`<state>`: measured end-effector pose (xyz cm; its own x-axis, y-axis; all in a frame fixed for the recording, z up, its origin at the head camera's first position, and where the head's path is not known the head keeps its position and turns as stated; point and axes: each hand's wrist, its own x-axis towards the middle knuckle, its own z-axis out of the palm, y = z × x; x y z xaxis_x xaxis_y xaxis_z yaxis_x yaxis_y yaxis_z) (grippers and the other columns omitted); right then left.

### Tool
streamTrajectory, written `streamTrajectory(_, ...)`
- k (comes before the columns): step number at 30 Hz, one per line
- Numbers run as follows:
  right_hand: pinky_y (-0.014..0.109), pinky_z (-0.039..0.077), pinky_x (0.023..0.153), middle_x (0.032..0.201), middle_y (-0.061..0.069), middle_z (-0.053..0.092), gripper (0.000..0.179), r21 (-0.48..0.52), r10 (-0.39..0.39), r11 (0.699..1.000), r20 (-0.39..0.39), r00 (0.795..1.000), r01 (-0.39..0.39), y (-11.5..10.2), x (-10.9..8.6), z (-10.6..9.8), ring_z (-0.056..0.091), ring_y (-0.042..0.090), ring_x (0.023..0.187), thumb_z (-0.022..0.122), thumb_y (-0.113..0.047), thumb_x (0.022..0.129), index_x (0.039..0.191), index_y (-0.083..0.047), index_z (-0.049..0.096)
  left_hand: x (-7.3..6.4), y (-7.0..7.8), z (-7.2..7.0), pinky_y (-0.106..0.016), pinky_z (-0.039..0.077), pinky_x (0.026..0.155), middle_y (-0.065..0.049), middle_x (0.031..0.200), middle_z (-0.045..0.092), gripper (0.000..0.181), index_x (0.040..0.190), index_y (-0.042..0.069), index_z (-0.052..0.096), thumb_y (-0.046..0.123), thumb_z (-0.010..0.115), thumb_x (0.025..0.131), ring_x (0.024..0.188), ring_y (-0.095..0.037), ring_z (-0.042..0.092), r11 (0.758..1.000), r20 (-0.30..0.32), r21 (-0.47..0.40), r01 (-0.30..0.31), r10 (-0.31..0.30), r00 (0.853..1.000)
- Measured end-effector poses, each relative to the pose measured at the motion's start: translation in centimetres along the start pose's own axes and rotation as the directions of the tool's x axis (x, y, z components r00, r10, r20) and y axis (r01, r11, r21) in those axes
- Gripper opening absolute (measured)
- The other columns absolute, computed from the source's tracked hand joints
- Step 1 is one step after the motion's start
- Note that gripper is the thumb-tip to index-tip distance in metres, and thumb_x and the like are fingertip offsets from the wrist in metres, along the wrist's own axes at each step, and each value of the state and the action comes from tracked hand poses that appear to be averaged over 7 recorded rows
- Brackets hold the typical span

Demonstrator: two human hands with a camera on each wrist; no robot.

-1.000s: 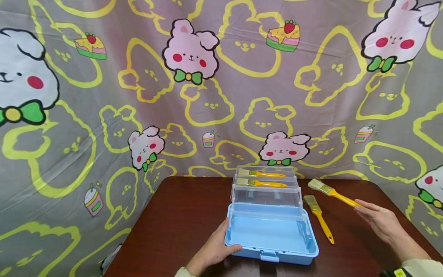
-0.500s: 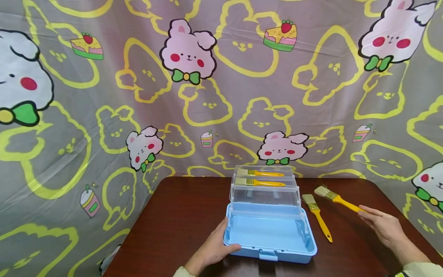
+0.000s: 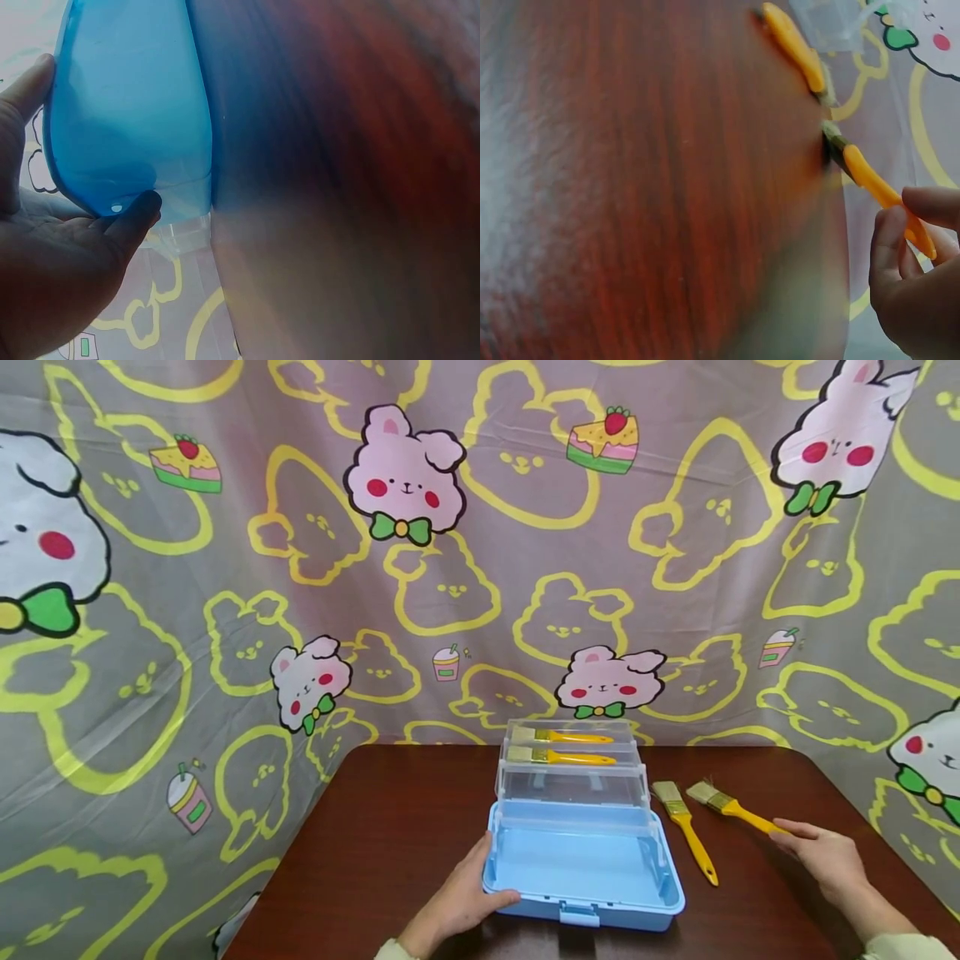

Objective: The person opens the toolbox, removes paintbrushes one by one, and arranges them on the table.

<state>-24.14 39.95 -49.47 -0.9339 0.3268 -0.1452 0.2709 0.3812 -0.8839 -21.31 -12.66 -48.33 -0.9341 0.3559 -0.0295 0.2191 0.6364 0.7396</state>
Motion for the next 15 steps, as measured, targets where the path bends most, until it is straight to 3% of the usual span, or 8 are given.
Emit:
streamTrajectory(2, 0.027, 0.05, 0.058, 0.101, 0.021, 0.067, 0.059, -0.125, -0.011, 0.992, 0.001, 1.0, 0.011, -0.1, -0.1, 0.2, 0.06, 0.008, 0.074, 0.074, -0.035, 0.082, 0.119, 0.009, 0.06, 0.0, 0.0, 0.1, -0.054, 0.029, 0.103, -0.02, 0.152, 0.021, 0.103, 0.15, -0.001, 0.016, 0.046, 0.074, 0.079, 0.136, -0.033, 0.027, 1.0, -0.005, -0.006, -0.008, 0.008, 1.0)
streamTrajectory(4, 0.028, 0.047, 0.059, 0.105, 0.024, 0.065, 0.061, -0.193, -0.018, 0.981, 0.024, 1.0, 0.022, -0.1, -0.1, 0.3, 0.061, 0.015, 0.077, 0.074, -0.038, 0.08, 0.118, 0.008, 0.061, 0.0, -0.1, 0.1, -0.054, 0.029, 0.103, -0.02, 0.152, 0.022, 0.103, 0.15, -0.001, 0.017, 0.046, 0.074, 0.079, 0.135, -0.033, 0.027, 1.0, -0.009, -0.01, -0.015, 0.015, 1.0)
streamTrajectory(9, 0.032, 0.046, 0.058, 0.09, 0.014, 0.07, 0.056, -0.243, -0.028, 0.968, 0.111, 0.993, 0.054, -0.4, -0.3, 0.6, 0.064, 0.017, 0.073, 0.075, -0.032, 0.08, 0.115, 0.01, 0.061, 0.0, -0.1, 0.2, -0.053, 0.028, 0.104, -0.019, 0.152, 0.022, 0.103, 0.15, -0.001, 0.017, 0.046, 0.074, 0.079, 0.135, -0.032, 0.027, 1.0, -0.012, -0.009, -0.018, 0.018, 1.0)
streamTrajectory(15, 0.034, 0.047, 0.057, 0.09, 0.013, 0.067, 0.053, -0.293, -0.034, 0.953, 0.166, 0.986, 0.082, -0.5, -0.4, 1.1, 0.061, 0.017, 0.069, 0.075, -0.031, 0.079, 0.112, 0.009, 0.063, 0.1, -0.1, 0.1, -0.053, 0.028, 0.104, -0.018, 0.153, 0.022, 0.103, 0.15, 0.0, 0.016, 0.046, 0.074, 0.079, 0.136, -0.031, 0.026, 1.0, -0.012, -0.001, -0.024, 0.024, 1.0)
